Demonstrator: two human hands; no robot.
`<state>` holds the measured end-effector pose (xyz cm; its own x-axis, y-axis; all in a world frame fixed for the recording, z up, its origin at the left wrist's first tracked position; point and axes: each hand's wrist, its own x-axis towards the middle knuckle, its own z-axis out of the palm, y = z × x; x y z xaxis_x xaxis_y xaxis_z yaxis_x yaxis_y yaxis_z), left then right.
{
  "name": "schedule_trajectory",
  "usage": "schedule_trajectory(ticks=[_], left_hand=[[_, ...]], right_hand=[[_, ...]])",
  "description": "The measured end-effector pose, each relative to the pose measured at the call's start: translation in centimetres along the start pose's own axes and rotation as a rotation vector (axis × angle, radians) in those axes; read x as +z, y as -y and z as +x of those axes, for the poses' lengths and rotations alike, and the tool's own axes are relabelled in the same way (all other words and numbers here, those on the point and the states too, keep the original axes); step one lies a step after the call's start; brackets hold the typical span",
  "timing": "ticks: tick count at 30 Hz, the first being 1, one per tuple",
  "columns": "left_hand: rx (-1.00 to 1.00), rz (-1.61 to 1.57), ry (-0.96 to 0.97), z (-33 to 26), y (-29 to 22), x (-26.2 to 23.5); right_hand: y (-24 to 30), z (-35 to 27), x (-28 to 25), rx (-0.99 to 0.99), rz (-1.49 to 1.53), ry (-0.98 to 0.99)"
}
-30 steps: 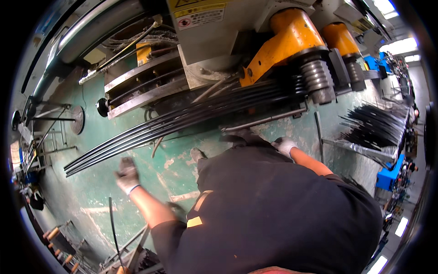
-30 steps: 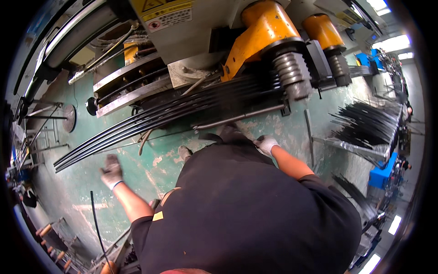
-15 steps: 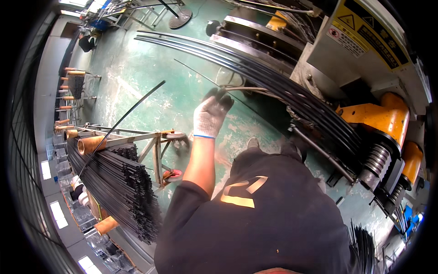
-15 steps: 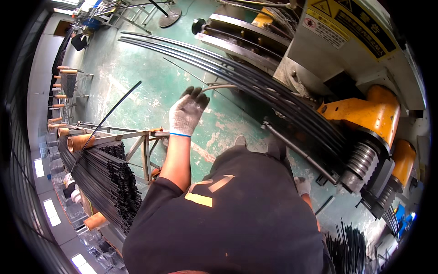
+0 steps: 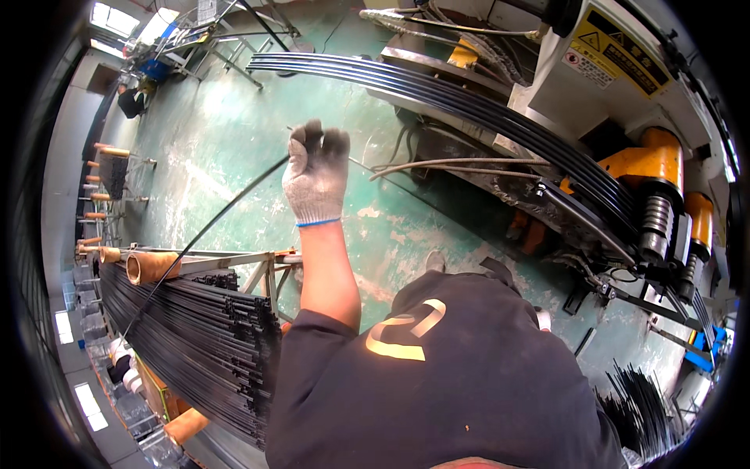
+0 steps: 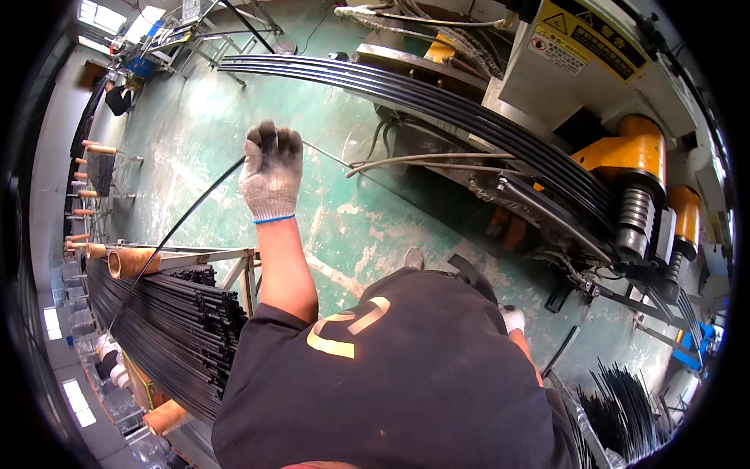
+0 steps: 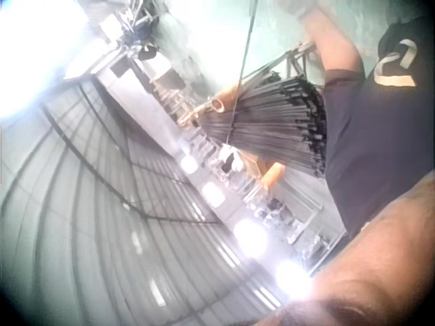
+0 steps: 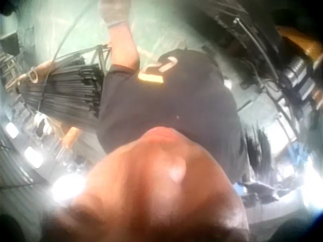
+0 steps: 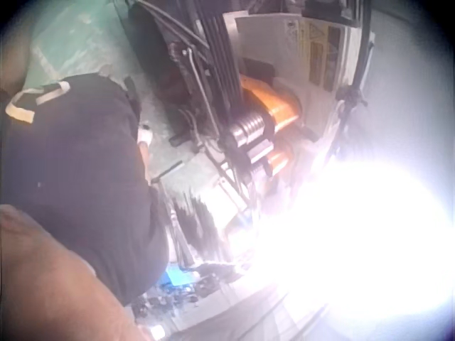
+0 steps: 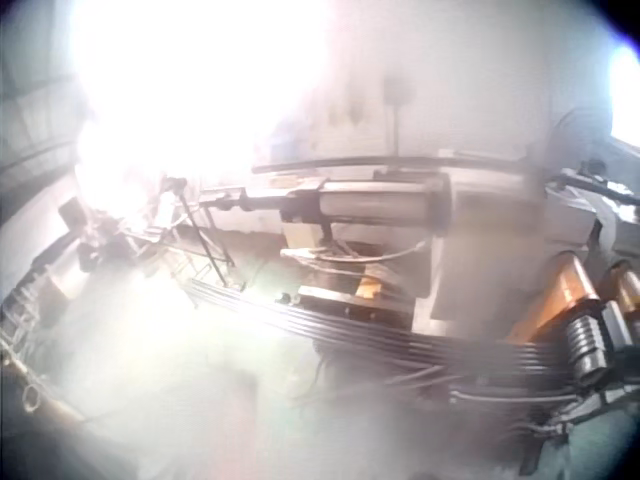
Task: The person repeatedly picks up bundles of long black metal rods, feeds them into a bending machine, and removes the bent rods to place them on a nearby rack. The process is repeated continuously throughout the clip.
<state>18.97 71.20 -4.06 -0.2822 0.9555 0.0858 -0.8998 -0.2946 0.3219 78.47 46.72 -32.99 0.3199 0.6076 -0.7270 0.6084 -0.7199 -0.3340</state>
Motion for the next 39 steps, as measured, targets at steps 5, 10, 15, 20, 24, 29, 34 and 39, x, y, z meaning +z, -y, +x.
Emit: schedule_trajectory(ticks=[5, 10, 15, 20, 24, 29, 34, 39], left_hand=[[0.064, 0.199, -0.201, -5.7, 1.7, -0.4], [-0.033, 0.228, -0.36, -13.0, 5.0, -1.9], [0.004, 0.246, -0.637, -18.3, 2.9, -1.7], [0.289, 0.207, -0.419, -25.0, -3.8, 0.1], [0.322, 0.067, -0.462, -28.6, -6.1, 0.5], [0.315, 0.129, -0.47, -30.7, -1.2, 2.6], [0.032, 0.778, -0.369, -27.4, 6.4, 3.1], [-0.014, 0.886, -0.036, -18.1, 12.5, 12.2]], right_hand=[[2.4, -0.5, -0.4, -0.017, -0.093, -0.02], [7.3, -3.0, -2.2, -0.132, 0.019, -0.018], [6.9, -3.4, -3.7, -0.206, -0.034, 0.058], [6.6, -2.2, -4.5, -0.336, -0.164, 0.139], [8.0, -3.2, -6.3, -0.371, -0.21, 0.196], [10.3, -5.6, -9.5, -0.523, -0.234, 0.2], [18.7, -18.8, -20.3, -0.832, 0.25, 0.234], [22.1, -27.6, -30.1, -2.069, 1.008, 0.373]])
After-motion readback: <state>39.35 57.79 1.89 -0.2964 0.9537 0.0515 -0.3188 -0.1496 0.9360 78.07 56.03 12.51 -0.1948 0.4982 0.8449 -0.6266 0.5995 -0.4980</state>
